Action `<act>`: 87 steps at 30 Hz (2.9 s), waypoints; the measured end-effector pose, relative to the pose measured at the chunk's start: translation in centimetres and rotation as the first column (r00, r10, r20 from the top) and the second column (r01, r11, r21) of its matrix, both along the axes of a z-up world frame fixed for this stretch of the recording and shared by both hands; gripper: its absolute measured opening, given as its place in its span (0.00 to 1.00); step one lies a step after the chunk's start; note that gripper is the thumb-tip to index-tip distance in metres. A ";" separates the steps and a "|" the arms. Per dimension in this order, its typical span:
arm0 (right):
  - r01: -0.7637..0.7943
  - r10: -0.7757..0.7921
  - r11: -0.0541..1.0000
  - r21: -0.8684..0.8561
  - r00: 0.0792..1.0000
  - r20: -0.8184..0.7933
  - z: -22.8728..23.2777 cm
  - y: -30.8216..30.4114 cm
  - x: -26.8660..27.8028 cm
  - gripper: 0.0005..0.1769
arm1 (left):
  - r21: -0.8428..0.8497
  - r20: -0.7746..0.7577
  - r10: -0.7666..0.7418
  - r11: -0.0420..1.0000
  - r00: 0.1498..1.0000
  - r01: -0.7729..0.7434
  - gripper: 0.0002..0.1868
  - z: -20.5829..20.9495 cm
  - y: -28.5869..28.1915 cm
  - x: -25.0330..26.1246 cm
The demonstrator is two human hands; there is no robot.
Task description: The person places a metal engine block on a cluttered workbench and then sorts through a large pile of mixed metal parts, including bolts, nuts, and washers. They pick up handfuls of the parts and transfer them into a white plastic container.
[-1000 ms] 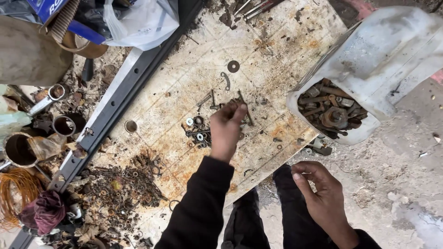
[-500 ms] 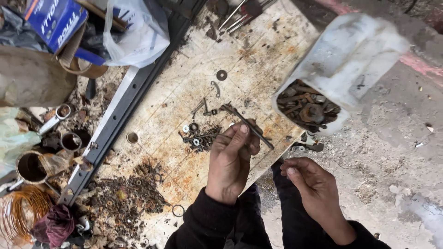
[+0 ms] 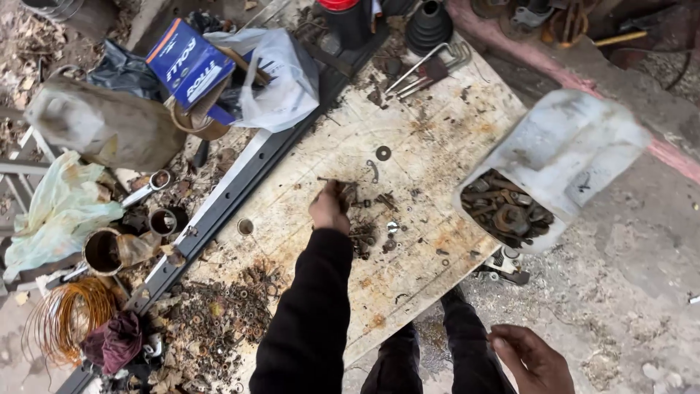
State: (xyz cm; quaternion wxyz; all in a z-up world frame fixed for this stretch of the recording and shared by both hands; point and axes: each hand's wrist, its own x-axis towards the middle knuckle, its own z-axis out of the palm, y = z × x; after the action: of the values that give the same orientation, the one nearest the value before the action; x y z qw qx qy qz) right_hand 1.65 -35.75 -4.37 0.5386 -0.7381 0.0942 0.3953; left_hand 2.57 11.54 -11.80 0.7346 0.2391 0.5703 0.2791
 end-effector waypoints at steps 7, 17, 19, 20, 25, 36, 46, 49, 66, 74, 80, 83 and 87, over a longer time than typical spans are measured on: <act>-0.154 0.157 0.987 -0.043 0.984 0.080 -7.2 -0.7 -0.8 0.17 | 0.051 0.113 0.117 0.991 0.987 -0.124 0.12 -0.5 2.3 -4.1; -0.381 0.388 0.921 -0.074 0.914 0.116 -7.2 3.8 1.7 0.19 | 0.284 0.019 0.442 0.857 0.897 -0.429 0.11 2.5 18.2 -20.0; -0.425 0.435 0.899 -0.103 0.894 0.111 -7.0 3.5 1.7 0.19 | 0.406 -0.197 0.297 0.892 0.934 -0.198 0.08 6.4 18.5 -19.5; -0.429 0.440 0.897 -0.112 0.892 0.107 -4.8 5.4 1.8 0.19 | 0.397 -0.200 0.299 0.895 0.933 -0.202 0.08 4.9 17.6 -19.8; -0.625 0.678 0.717 -0.310 0.728 0.101 4.1 15.7 2.1 0.17 | 0.425 -0.870 -0.134 0.287 0.475 0.858 0.12 0.2 7.0 -18.8; -0.662 0.722 0.692 -0.288 0.640 0.264 1.1 16.6 1.3 0.16 | 0.259 -0.964 -0.013 -0.264 0.265 0.929 0.24 1.7 -6.0 -12.2; -0.547 0.575 0.818 -0.178 0.779 0.250 1.7 13.0 0.5 0.15 | 0.410 -0.889 -0.247 -0.054 0.386 0.910 0.06 12.2 -6.2 -9.5; -0.509 0.522 0.852 -0.122 0.807 0.278 2.5 12.1 0.9 0.15 | 0.677 -0.720 -0.408 -0.232 0.562 0.699 0.07 10.7 -10.8 -7.8; -0.382 0.436 0.890 -0.249 0.873 0.217 2.3 6.7 3.8 0.18 | 0.801 -0.596 -0.383 -0.333 0.706 0.497 0.11 8.8 -18.0 -0.6; -0.482 0.556 0.812 -0.329 0.466 0.689 0.1 12.1 4.8 0.19 | 0.365 -0.929 -0.031 -0.218 0.368 0.905 0.51 2.2 -7.3 -14.7; -0.564 0.584 0.769 -0.302 0.426 0.691 -0.6 15.0 2.3 0.19 | 0.077 -0.995 0.031 -0.381 0.096 0.921 0.49 0.3 -4.3 -10.7; -0.599 0.613 0.742 -0.302 0.422 0.668 -1.7 14.3 0.5 0.20 | 0.140 -0.986 0.020 -0.464 0.168 0.875 0.39 -3.1 -2.4 -10.2; -0.634 0.669 0.702 -0.325 0.431 0.605 -1.0 13.5 -0.7 0.23 | 0.052 -0.973 0.158 -0.567 0.170 0.822 0.31 -5.0 -0.5 -8.3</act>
State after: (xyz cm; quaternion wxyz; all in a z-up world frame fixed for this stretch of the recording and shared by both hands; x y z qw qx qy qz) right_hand 0.92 -22.27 -5.35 0.3202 -0.8191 -0.3939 0.2672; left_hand -5.75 11.06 -16.77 0.0095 0.9942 0.1069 0.0041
